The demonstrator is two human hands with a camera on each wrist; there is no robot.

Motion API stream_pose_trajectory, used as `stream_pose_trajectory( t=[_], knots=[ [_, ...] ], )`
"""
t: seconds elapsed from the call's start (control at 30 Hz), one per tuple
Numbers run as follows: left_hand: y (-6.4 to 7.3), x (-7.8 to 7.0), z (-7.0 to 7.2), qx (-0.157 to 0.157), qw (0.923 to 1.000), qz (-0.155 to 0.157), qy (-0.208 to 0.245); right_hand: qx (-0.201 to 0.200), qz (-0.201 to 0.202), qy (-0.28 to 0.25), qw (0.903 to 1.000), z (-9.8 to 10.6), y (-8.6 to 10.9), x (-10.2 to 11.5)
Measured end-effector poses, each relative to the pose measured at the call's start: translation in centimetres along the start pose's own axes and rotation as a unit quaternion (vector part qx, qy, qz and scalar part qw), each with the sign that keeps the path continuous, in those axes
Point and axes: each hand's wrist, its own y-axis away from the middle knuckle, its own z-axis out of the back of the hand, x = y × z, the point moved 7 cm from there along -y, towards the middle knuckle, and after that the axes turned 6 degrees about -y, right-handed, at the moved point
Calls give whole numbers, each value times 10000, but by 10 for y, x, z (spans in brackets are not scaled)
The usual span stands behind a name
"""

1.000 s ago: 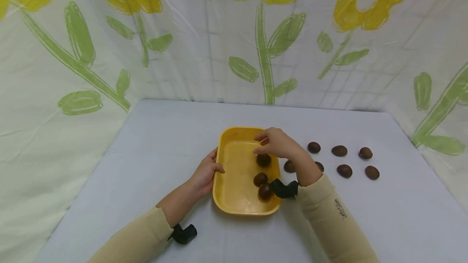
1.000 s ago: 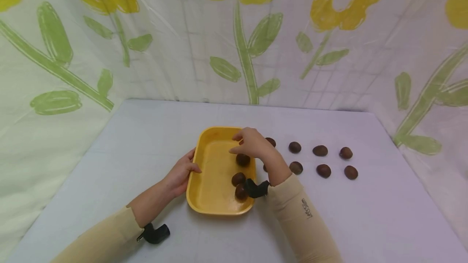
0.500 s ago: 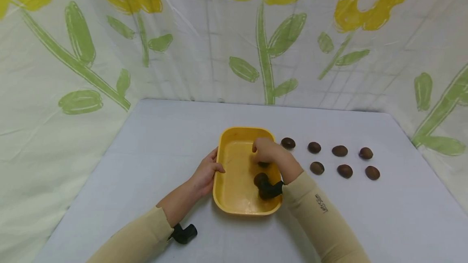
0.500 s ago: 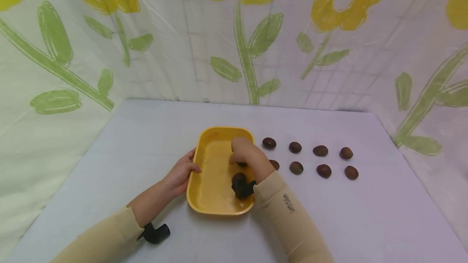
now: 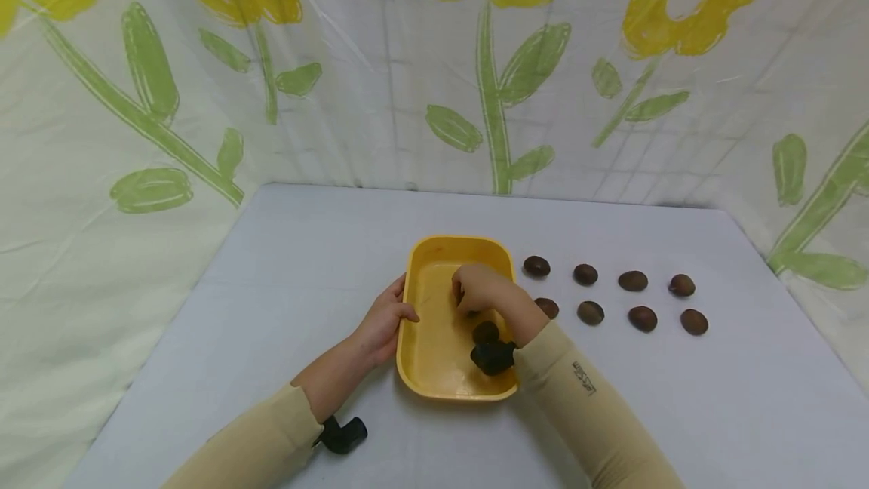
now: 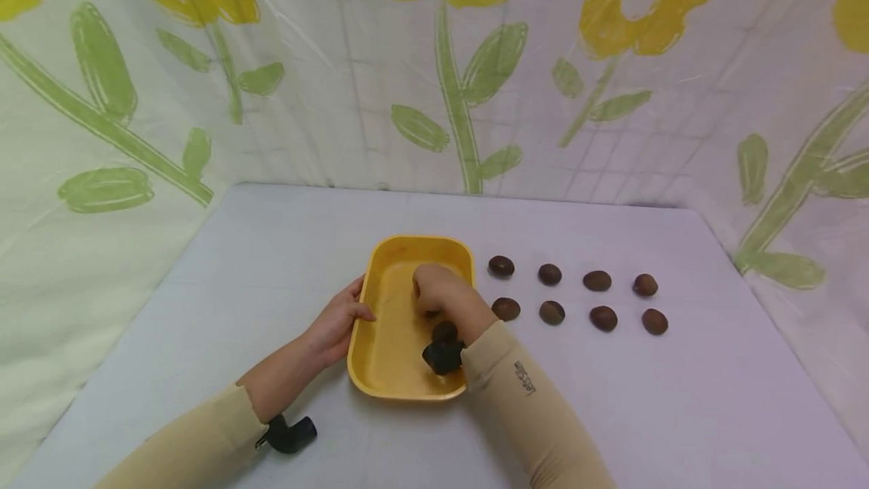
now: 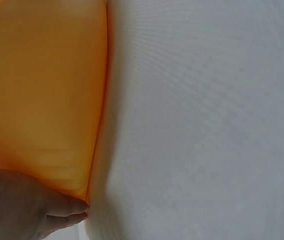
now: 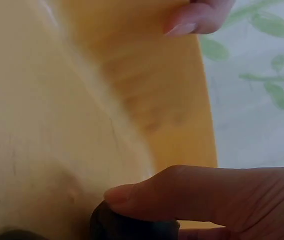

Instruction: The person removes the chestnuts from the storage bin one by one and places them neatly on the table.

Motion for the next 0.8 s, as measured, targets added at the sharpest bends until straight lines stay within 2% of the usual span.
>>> stream_pose_trajectory(
  t=[0.2, 0.4, 0.57, 0.8],
  knots=[
    [0, 0, 0, 47, 10000, -15, -15, 12, 117, -298, 9995, 2, 6, 4],
    [-1, -1, 0, 70, 10000, -35, -3, -40, 478, -688, 9965, 10, 19, 9],
    [-1, -1, 0, 66, 10000, -70, -1, -242, 518, -981, 9935, 27, 36, 4],
    [0, 1, 1, -6, 10000, -37, 37, -757, 379, -908, 9923, 57, 60, -11]
  ],
)
